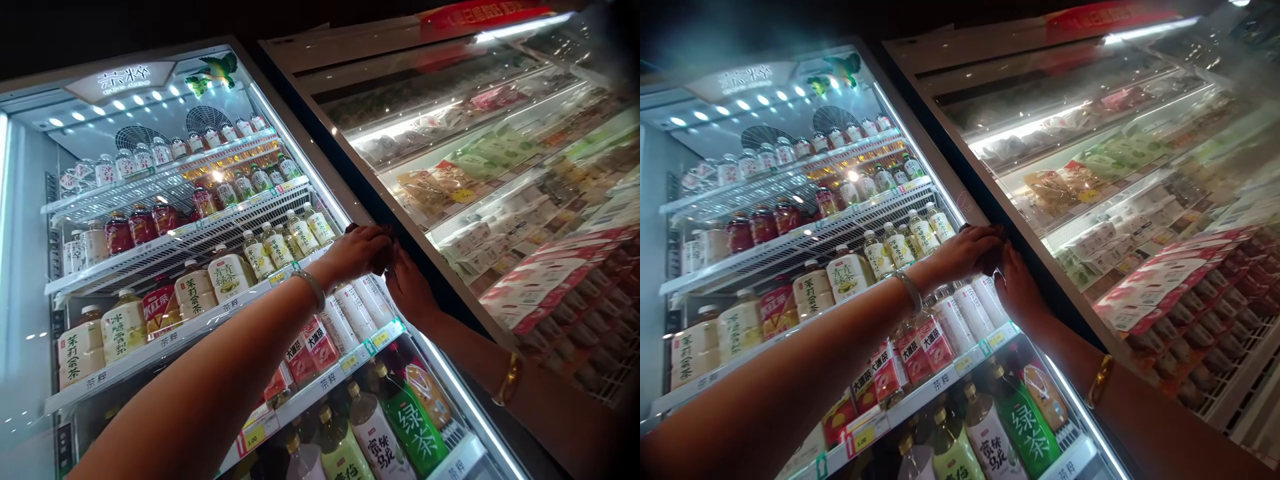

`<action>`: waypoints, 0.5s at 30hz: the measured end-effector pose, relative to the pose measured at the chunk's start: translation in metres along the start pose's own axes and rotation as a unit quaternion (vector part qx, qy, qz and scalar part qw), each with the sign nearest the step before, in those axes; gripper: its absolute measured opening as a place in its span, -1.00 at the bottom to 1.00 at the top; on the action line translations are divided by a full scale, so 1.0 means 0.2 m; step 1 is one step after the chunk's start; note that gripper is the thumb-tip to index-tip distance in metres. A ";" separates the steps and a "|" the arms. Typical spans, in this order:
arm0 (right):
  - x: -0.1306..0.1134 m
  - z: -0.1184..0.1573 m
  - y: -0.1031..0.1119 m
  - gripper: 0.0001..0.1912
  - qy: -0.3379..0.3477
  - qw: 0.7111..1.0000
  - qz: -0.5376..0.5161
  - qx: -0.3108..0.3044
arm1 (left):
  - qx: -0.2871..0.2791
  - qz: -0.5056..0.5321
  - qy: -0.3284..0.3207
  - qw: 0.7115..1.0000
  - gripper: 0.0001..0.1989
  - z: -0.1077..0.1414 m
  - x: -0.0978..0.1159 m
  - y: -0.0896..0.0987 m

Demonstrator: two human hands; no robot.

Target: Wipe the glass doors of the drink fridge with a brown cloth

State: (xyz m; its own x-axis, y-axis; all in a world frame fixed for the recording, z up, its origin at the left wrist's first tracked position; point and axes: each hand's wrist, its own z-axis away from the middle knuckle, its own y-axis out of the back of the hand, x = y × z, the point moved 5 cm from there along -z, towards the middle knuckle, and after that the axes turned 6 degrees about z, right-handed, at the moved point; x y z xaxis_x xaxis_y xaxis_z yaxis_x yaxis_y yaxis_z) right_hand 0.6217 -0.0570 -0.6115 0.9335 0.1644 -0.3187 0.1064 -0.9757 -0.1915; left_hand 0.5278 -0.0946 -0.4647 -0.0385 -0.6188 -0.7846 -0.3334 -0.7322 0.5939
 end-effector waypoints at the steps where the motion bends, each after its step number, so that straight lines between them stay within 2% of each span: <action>1: -0.01 -0.01 0.00 -0.20 0.003 1.000 -0.003 0.002 | -0.002 0.016 0.014 1.000 -0.50 0.00 -0.03 0.01; 4: -0.07 -0.08 0.01 -0.14 0.035 0.999 -0.012 0.020 | 0.022 0.042 0.082 0.995 -0.37 -0.05 -0.13 0.03; 6: -0.11 -0.15 0.01 -0.09 0.075 0.996 -0.008 0.042 | 0.030 0.061 0.104 0.992 -0.18 -0.09 -0.16 0.03; 8: -0.15 -0.22 0.01 -0.02 0.113 0.992 0.006 0.050 | 0.015 0.110 0.119 0.987 0.05 -0.09 -0.16 0.01; 10: -0.16 -0.26 0.01 0.00 0.125 0.991 0.021 0.040 | -0.001 0.159 0.137 0.978 0.19 -0.07 -0.16 -0.01; 12: -0.15 -0.28 0.00 -0.07 0.103 0.993 0.037 0.033 | 0.003 0.172 0.151 0.974 0.14 -0.02 -0.18 0.00; 15: -0.15 -0.30 0.01 -0.30 0.070 0.995 0.062 0.040 | 0.025 0.112 0.139 0.984 -0.16 0.05 -0.21 0.05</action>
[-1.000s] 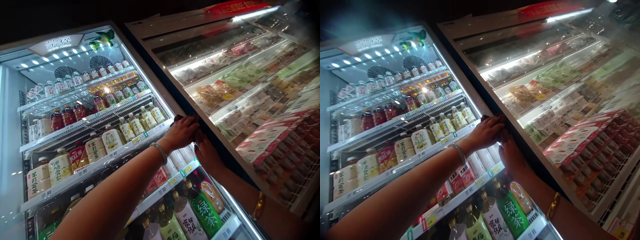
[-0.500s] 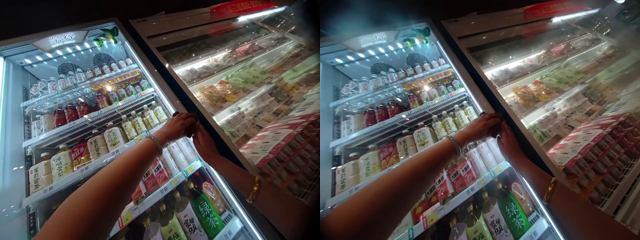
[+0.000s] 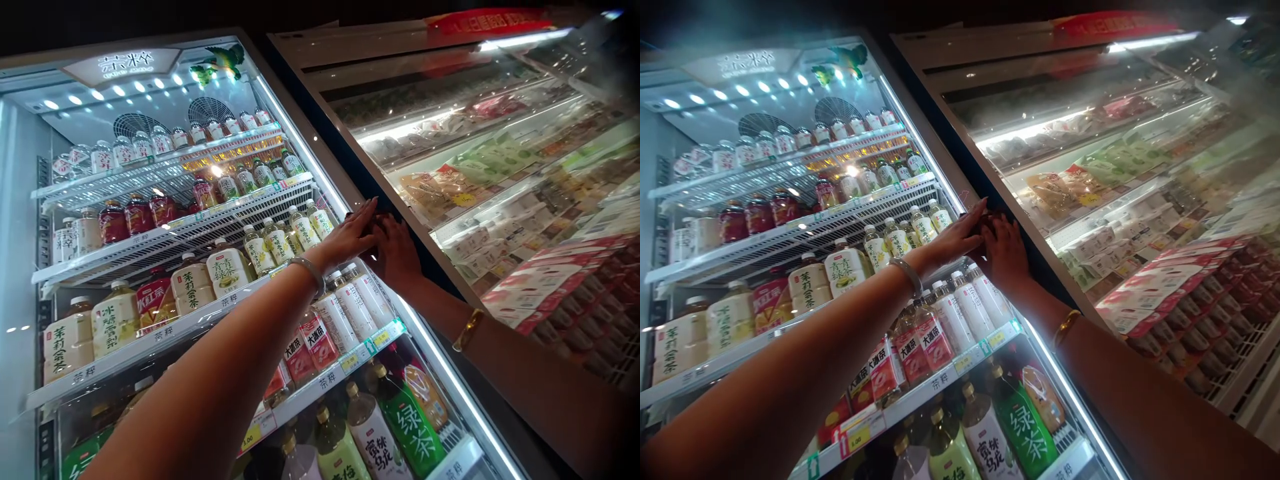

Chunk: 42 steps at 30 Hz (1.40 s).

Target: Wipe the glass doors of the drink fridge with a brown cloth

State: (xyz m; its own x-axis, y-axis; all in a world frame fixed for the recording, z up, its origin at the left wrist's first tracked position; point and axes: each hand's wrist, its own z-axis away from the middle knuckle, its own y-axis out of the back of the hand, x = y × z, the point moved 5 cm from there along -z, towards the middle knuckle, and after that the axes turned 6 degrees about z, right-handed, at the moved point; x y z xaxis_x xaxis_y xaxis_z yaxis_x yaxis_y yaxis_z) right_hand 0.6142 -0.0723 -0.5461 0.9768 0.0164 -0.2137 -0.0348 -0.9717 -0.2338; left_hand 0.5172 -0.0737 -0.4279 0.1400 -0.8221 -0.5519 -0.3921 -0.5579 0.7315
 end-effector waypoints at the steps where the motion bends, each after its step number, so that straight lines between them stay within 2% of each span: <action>1: -0.01 -0.02 0.00 -0.38 0.002 1.000 0.006 -0.002 | 0.013 -0.032 -0.003 0.999 -0.26 0.02 -0.02 0.02; 4: -0.07 -0.19 -0.03 -0.54 0.029 0.999 0.005 -0.020 | 0.061 -0.116 0.024 0.991 -0.38 0.04 -0.08 0.09; 7: -0.12 -0.42 -0.09 -0.53 0.036 0.999 -0.004 -0.026 | 0.120 -0.157 0.061 0.978 -0.37 0.02 -0.14 0.16; 9: -0.13 -0.51 -0.11 -0.53 0.025 0.999 -0.005 -0.022 | 0.162 -0.170 0.084 0.968 -0.36 0.01 -0.17 0.20; 12: -0.13 -0.46 -0.09 -0.58 0.022 1.000 -0.002 -0.009 | 0.176 -0.168 0.116 0.963 -0.35 0.01 -0.21 0.21; 16: -0.13 -0.32 -0.07 -0.51 0.051 0.999 -0.003 0.004 | 0.163 -0.167 0.102 0.967 -0.37 0.03 -0.20 0.17; 18: -0.12 -0.38 -0.09 -0.55 0.039 0.999 -0.009 0.001 | 0.167 -0.166 0.105 0.966 -0.37 0.03 -0.20 0.16; 21: -0.14 -0.57 -0.15 -0.58 0.006 1.000 -0.019 -0.003 | 0.191 -0.164 0.123 0.960 -0.36 0.03 -0.21 0.16; 23: -0.17 -0.64 -0.16 -0.57 0.002 1.000 -0.024 -0.001 | 0.208 -0.157 0.129 0.957 -0.36 0.03 -0.22 0.17; 29: -0.22 -0.56 -0.13 -0.59 0.068 0.997 -0.032 -0.009 | 0.223 -0.108 0.137 0.959 -0.39 0.03 -0.26 0.20; 33: -0.21 -0.71 -0.17 -0.59 0.022 0.999 -0.036 0.001 | 0.213 -0.120 0.159 0.957 -0.34 0.03 -0.29 0.24; 36: -0.28 -0.81 -0.23 -0.56 -0.018 0.999 -0.039 0.011 | 0.206 -0.135 0.183 0.952 -0.35 0.07 -0.31 0.28; 39: -0.36 -0.82 -0.25 -0.60 0.024 0.998 -0.054 -0.002 | 0.212 -0.160 0.197 0.944 -0.36 0.15 -0.35 0.35; 41: -0.35 -0.83 -0.24 -0.62 0.058 0.996 -0.061 -0.021 | 0.201 -0.172 0.212 0.941 -0.36 0.21 -0.39 0.40; 42: -0.32 -0.85 -0.24 -0.62 0.053 0.996 -0.060 -0.028 | 0.192 -0.175 0.221 0.940 -0.35 0.24 -0.41 0.43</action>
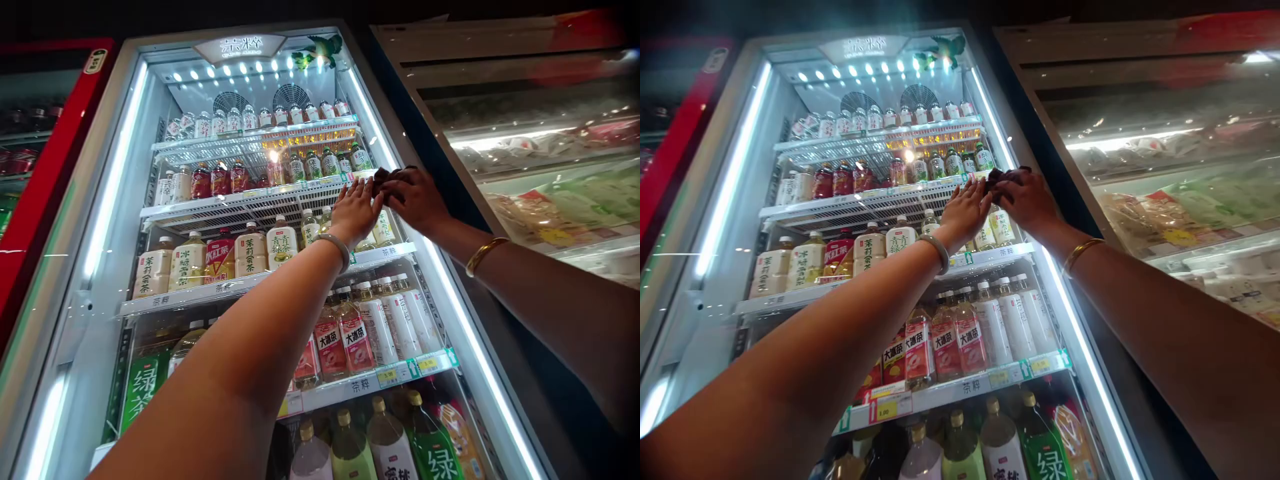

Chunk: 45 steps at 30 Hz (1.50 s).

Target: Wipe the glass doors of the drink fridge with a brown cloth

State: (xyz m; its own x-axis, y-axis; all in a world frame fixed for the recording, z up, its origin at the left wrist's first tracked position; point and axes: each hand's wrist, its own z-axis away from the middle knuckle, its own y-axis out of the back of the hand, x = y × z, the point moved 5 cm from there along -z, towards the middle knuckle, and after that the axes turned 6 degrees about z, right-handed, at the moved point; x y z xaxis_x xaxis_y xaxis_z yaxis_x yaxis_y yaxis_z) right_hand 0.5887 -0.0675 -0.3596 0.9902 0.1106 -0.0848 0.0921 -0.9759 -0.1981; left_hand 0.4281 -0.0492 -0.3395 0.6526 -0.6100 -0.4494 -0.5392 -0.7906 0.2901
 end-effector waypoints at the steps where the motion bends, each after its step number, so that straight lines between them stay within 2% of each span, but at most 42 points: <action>1: 0.04 -0.03 0.01 -0.61 -0.020 1.000 0.003 -0.002 | -0.008 -0.006 0.005 1.000 -0.35 0.00 -0.03 0.02; 4: 0.09 -0.14 0.01 -0.55 -0.119 0.993 0.020 0.014 | -0.017 -0.019 0.021 0.999 -0.33 0.01 -0.12 0.10; 6: 0.01 -0.20 -0.03 -0.53 -0.138 0.990 0.024 0.017 | -0.015 -0.025 0.040 0.999 -0.33 0.02 -0.18 0.15; 8: -0.15 -0.21 -0.07 -0.54 -0.089 0.996 0.012 0.009 | -0.001 -0.030 0.050 0.998 -0.35 0.03 -0.24 0.20; 10: -0.31 -0.18 -0.10 -0.57 0.019 1.000 -0.012 -0.003 | 0.018 -0.033 0.051 0.998 -0.37 0.06 -0.30 0.25; 12: -0.41 -0.11 -0.11 -0.60 0.122 0.992 -0.029 -0.016 | 0.024 -0.037 0.049 0.998 -0.37 0.10 -0.36 0.28; 13: -0.42 -0.09 -0.10 -0.60 0.149 0.988 -0.031 -0.021 | 0.022 -0.041 0.050 0.998 -0.37 0.12 -0.39 0.29; 14: -0.42 -0.07 -0.09 -0.60 0.148 0.988 -0.030 -0.019 | 0.019 -0.045 0.052 0.997 -0.36 0.14 -0.41 0.30; 15: -0.41 -0.07 -0.08 -0.58 0.119 0.993 -0.023 -0.010 | 0.013 -0.050 0.055 0.997 -0.36 0.16 -0.43 0.30; 17: -0.40 -0.09 -0.09 -0.54 0.018 1.000 -0.003 0.017 | 0.003 -0.059 0.060 0.996 -0.35 0.20 -0.46 0.31; 19: -0.50 -0.11 -0.12 -0.53 -0.034 0.999 0.005 0.029 | -0.004 -0.066 0.065 0.996 -0.34 0.24 -0.48 0.33; 20: -0.58 -0.11 -0.15 -0.54 -0.016 1.000 -0.001 0.026 | -0.006 -0.069 0.068 0.995 -0.34 0.26 -0.49 0.34; 23: -0.83 -0.08 -0.21 -0.62 0.141 0.989 -0.039 0.015 | -0.008 -0.080 0.079 0.994 -0.33 0.33 -0.54 0.39; 25: -0.86 -0.05 -0.21 -0.66 0.199 0.978 -0.051 0.023 | -0.016 -0.089 0.086 0.992 -0.32 0.37 -0.59 0.43; 27: -0.79 -0.05 -0.21 -0.67 0.165 0.984 -0.052 0.041 | -0.026 -0.100 0.088 0.991 -0.31 0.42 -0.63 0.46; 29: -0.73 -0.08 -0.21 -0.64 0.079 0.993 -0.049 0.067 | -0.032 -0.109 0.087 0.990 -0.31 0.45 -0.67 0.48; 31: -0.75 -0.09 -0.22 -0.59 0.022 0.995 -0.046 0.088 | -0.030 -0.115 0.088 0.989 -0.31 0.47 -0.68 0.48; 33: -0.87 -0.08 -0.24 -0.59 0.062 0.994 -0.047 0.083 | -0.022 -0.116 0.092 0.989 -0.31 0.49 -0.68 0.49; 36: -1.05 0.03 -0.23 -0.64 0.205 0.976 -0.050 0.046 | -0.019 -0.111 0.098 0.989 -0.31 0.51 -0.69 0.50; 38: -1.05 0.11 -0.20 -0.66 0.283 0.958 -0.047 0.026 | -0.022 -0.111 0.097 0.989 -0.31 0.53 -0.70 0.51; 40: -0.98 0.15 -0.18 -0.66 0.311 0.950 -0.036 0.017 | -0.024 -0.111 0.092 0.989 -0.31 0.55 -0.71 0.51; 41: -0.93 0.14 -0.18 -0.66 0.289 0.957 -0.029 0.021 | -0.024 -0.111 0.090 0.989 -0.31 0.56 -0.72 0.51; 43: -0.86 0.06 -0.19 -0.65 0.183 0.982 -0.018 0.046 | -0.021 -0.110 0.088 0.990 -0.30 0.57 -0.73 0.50; 45: -0.87 -0.02 -0.23 -0.60 0.082 0.994 -0.019 0.074 | -0.011 -0.111 0.092 0.989 -0.30 0.57 -0.74 0.49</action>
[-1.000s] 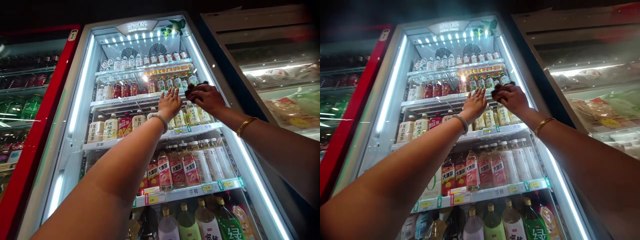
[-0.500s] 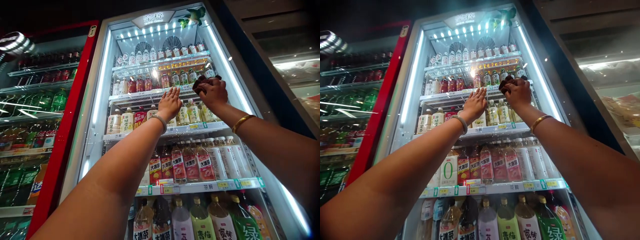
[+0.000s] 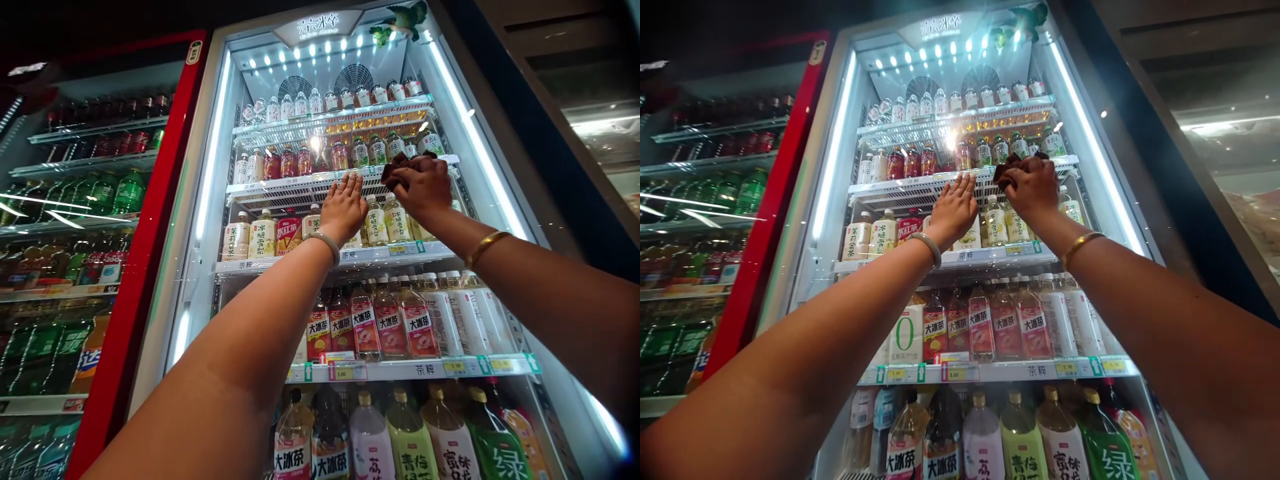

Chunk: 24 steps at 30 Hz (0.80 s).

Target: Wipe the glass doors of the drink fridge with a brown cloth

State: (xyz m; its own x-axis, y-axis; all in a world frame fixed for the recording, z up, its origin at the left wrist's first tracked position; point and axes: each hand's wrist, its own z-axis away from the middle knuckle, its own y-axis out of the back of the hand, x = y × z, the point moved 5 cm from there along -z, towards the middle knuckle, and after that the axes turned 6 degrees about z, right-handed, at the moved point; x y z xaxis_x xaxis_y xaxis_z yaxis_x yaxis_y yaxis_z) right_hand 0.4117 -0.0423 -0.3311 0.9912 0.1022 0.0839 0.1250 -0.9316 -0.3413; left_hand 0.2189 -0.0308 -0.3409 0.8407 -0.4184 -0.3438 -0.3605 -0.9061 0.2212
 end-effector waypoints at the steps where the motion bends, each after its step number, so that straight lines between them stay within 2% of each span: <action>1: -0.04 -0.03 -0.03 -0.59 -0.016 1.000 -0.003 0.006 | 0.004 0.000 0.001 1.000 -0.30 0.00 0.00 0.00; 2: -0.10 -0.05 -0.05 -0.59 -0.005 1.000 -0.010 0.005 | 0.007 0.000 0.002 1.000 -0.30 0.00 0.00 -0.01; 5: -0.26 -0.02 -0.07 -0.63 0.099 0.994 -0.037 -0.025 | 0.008 0.003 0.000 1.000 -0.30 0.01 0.00 -0.01; 8: -0.22 0.09 0.01 -0.68 0.177 0.982 -0.050 -0.045 | 0.005 0.003 0.000 1.000 -0.30 0.03 0.00 0.00; 10: -0.12 0.12 0.05 -0.67 0.159 0.985 -0.045 -0.039 | 0.002 0.003 0.003 1.000 -0.30 0.04 0.00 -0.01; 12: -0.04 0.07 0.04 -0.63 0.069 0.997 -0.032 -0.018 | 0.004 0.001 0.003 1.000 -0.30 0.04 0.00 -0.02; 14: -0.05 0.00 0.01 -0.60 -0.023 0.999 -0.025 0.000 | 0.013 -0.002 0.010 1.000 -0.30 0.05 0.00 -0.02; 15: -0.10 -0.03 -0.02 -0.60 -0.037 0.999 -0.029 0.000 | 0.017 -0.004 0.021 1.000 -0.30 0.05 -0.01 -0.02; 16: -0.17 -0.05 -0.04 -0.60 -0.022 0.999 -0.037 -0.007 | 0.020 -0.005 0.034 0.999 -0.30 0.06 -0.03 -0.02; 18: -0.31 -0.03 -0.06 -0.61 0.054 0.996 -0.057 -0.031 | 0.019 -0.008 0.050 0.999 -0.29 0.08 -0.07 0.00; 20: -0.38 0.05 -0.04 -0.63 0.125 0.988 -0.069 -0.053 | 0.005 -0.015 0.032 0.999 -0.30 0.10 -0.11 0.01; 22: -0.36 0.13 0.00 -0.65 0.171 0.980 -0.069 -0.067 | -0.017 -0.028 -0.010 0.999 -0.29 0.13 -0.15 0.03; 24: -0.30 0.15 0.02 -0.64 0.171 0.981 -0.062 -0.064 | -0.038 -0.039 -0.054 0.997 -0.29 0.16 -0.19 0.04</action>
State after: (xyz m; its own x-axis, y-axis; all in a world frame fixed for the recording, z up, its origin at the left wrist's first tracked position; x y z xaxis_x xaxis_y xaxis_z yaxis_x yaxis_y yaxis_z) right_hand 0.3535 -0.0415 -0.3660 0.8931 0.1147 0.4350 0.2160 -0.9576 -0.1909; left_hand 0.1712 -0.0233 -0.3554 0.8150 -0.3543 -0.4585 -0.2604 -0.9308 0.2563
